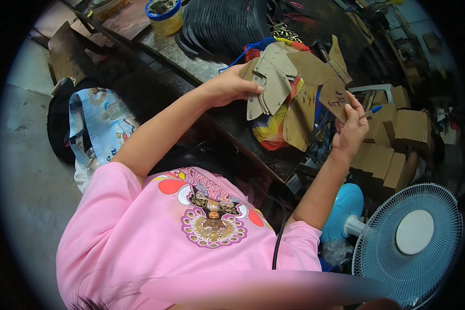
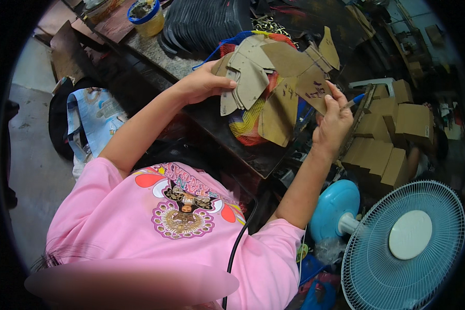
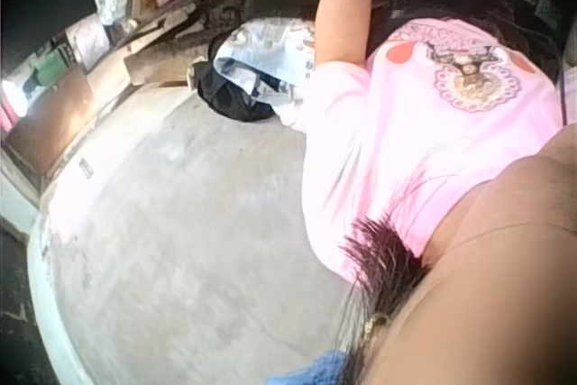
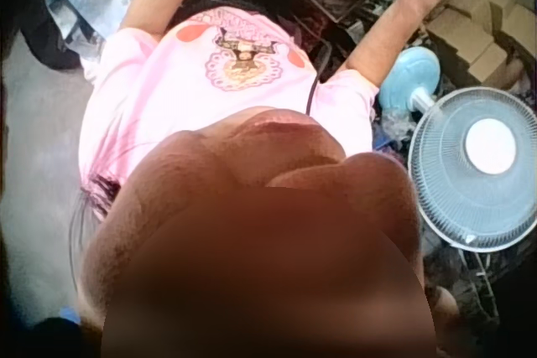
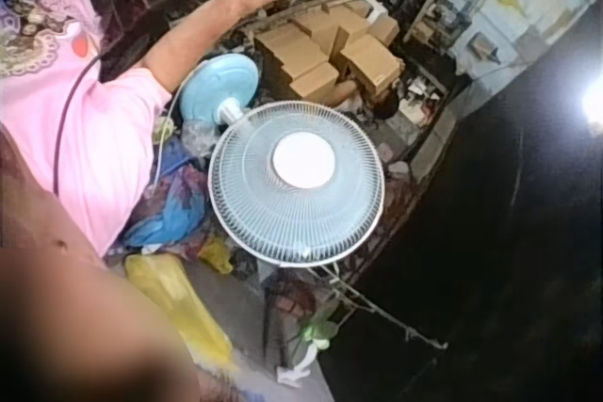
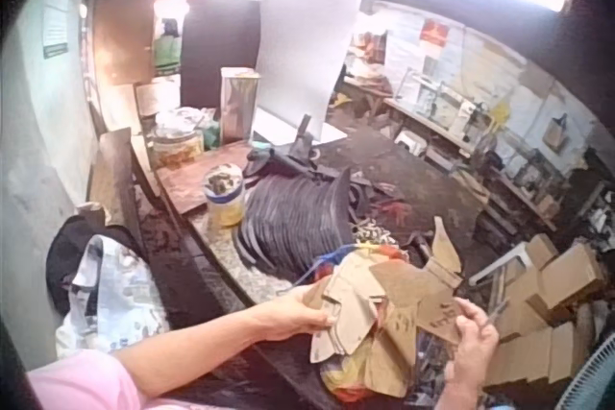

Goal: The person removes cardboard pieces from a colorful mesh bag, inspects them, and writes on them with a blue pen. The person then places the marked pieces back into the bag and repeats the process with additional pieces.

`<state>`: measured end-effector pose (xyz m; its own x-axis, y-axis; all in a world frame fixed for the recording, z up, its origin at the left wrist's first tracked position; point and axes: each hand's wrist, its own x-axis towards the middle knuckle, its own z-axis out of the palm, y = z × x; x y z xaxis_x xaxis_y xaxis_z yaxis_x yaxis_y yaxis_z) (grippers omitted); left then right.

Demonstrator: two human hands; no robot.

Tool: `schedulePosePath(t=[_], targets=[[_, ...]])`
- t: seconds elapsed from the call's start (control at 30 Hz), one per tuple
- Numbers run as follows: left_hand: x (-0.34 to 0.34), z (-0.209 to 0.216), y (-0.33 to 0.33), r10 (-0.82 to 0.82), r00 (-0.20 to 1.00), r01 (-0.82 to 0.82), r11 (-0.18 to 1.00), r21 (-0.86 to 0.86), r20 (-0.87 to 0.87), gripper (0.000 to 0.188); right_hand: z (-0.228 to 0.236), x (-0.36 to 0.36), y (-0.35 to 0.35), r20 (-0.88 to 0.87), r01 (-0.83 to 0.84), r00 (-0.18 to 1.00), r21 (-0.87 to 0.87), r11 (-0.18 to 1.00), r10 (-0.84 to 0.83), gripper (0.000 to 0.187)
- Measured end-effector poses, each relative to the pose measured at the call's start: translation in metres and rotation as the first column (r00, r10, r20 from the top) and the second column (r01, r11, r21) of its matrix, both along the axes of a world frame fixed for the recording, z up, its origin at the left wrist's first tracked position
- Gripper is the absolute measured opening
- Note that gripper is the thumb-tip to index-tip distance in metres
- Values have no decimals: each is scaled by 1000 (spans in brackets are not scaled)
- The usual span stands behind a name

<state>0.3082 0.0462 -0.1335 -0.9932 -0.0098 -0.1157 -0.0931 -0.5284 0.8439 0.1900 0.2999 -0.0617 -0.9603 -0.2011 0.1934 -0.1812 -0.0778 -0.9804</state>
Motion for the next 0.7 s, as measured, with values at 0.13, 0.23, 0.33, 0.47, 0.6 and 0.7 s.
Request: schedulePosePath(t=[0.13,0.23,0.33,0.47,0.6,0.7], targets=[[0,-1,-1,-16,999,16,1000,-9,40,51,-12,0,0,112,24,994,-37,999,-20,29],[-2,-3,-3,-14,999,14,1000,-12,49,49,-15,2,-1,105,4,995,-64,998,2,30],[-4,-3,-4,-7,999,4,998,55,54,52,-15,1,1,106,-6,994,-58,998,13,30],[-6,-2,-6,4,997,-13,994,108,81,51,-18,-1,3,112,-6,994,-30,1000,10,30],[-7,0,-7,-17,997,7,990,142,69,53,-21,0,-1,-20,113,993,23,993,-113,28],[-4,1,-6,-27,999,23,995,98,42,57,-21,13,-12,-400,224,913,332,916,-78,28]])
